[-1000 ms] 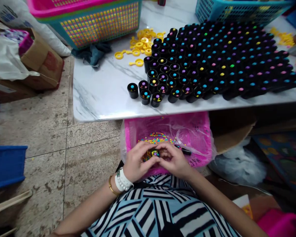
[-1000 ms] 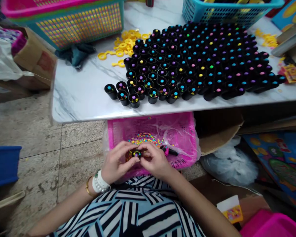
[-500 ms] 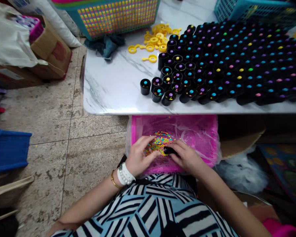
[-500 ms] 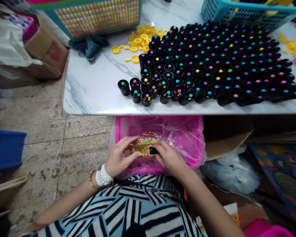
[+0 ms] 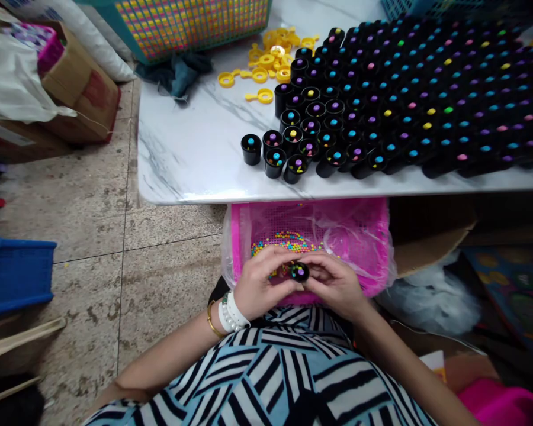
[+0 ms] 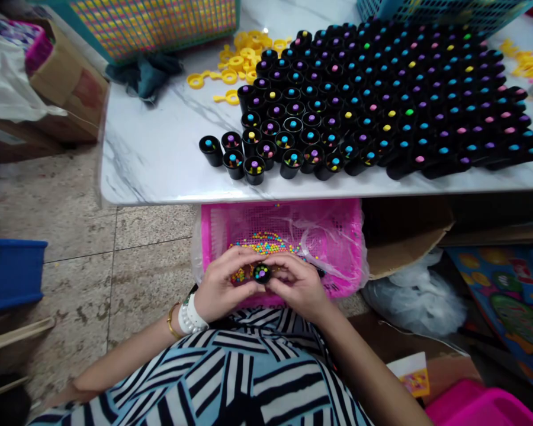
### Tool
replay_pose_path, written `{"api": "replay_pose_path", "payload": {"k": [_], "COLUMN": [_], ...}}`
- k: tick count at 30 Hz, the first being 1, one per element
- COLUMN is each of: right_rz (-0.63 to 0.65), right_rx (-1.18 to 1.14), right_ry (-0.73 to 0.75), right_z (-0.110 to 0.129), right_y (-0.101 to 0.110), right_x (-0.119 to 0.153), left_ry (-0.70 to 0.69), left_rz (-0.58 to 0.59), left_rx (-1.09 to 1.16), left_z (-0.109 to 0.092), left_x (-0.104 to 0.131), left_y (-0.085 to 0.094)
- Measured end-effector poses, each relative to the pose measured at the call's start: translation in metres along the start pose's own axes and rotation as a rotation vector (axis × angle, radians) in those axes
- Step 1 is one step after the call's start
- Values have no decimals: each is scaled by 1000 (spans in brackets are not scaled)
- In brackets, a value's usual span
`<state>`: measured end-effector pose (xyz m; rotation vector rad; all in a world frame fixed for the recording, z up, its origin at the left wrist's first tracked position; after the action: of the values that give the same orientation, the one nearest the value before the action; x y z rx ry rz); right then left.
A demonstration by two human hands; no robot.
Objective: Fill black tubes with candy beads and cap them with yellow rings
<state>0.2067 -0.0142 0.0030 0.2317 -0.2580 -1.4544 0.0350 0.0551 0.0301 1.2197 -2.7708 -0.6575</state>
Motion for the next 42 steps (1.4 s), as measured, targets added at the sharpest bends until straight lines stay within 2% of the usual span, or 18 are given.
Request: {"api": "replay_pose_path", "payload": {"k": [3,7,10,12,15,17,19,22,24,27,29,32,35,38,40,42], "right_rz": [-4,-25,160,265,278,262,265,235,175,157,247,375,337,379,472,501], "right_rx": [191,646,973,1107,1155,1153,1144,1123,1142,1213,1244,1258,1231,1155,1121,1106], "right_ry": [44,1,-145,-214,-218,-216,-233,-248,-238,-234,-277,-350,-217,14,72,78], "right_z": [2,-15,-37,-48,-52,-51,-51,-49,-44,-38,-39,-42,-37,-31,-33,-34], "right_y": [12,50,63,61,54,52,52,57,61,64,64,63,57,40,27,19], "right_x": [2,13,26,33,35,34,34,33,32,30,28,25,17,8,3,-3], "left_ry": [-23,-33,1,48,113,114,69,-20,-1,123,165,155,173,176,136,38], "left_rz": [-36,-11,34,107,270,371,469,604,632,546,481,479,454,367,341,270], "left_rx": [16,-19,-151,-386,-754,-862,-869,-754,-595,-311,-112,305,587,564,463,300], "left_z": [-3,2,13,21,32,37,42,48,53,56,53,41,34,33,29,18], "left_x": [1,4,4,-2,-16,-24,-26,-21,-17,-20,-24,-27,-28,-27,-25,-24], "left_y": [4,5,1,-4,-11,-17,-24,-35,-38,-29,-21,-14,-11,-8,-4,6]}}
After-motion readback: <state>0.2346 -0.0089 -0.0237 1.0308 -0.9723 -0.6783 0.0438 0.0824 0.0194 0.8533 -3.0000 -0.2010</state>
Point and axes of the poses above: each hand's wrist, its own x-axis away from the middle knuckle, its own y-axis out of the back of the hand, z = x × y, the point moved 3 cm from there along -x, towards the middle knuckle, and after that the axes turned 5 degrees about z, right-handed, at the moved point
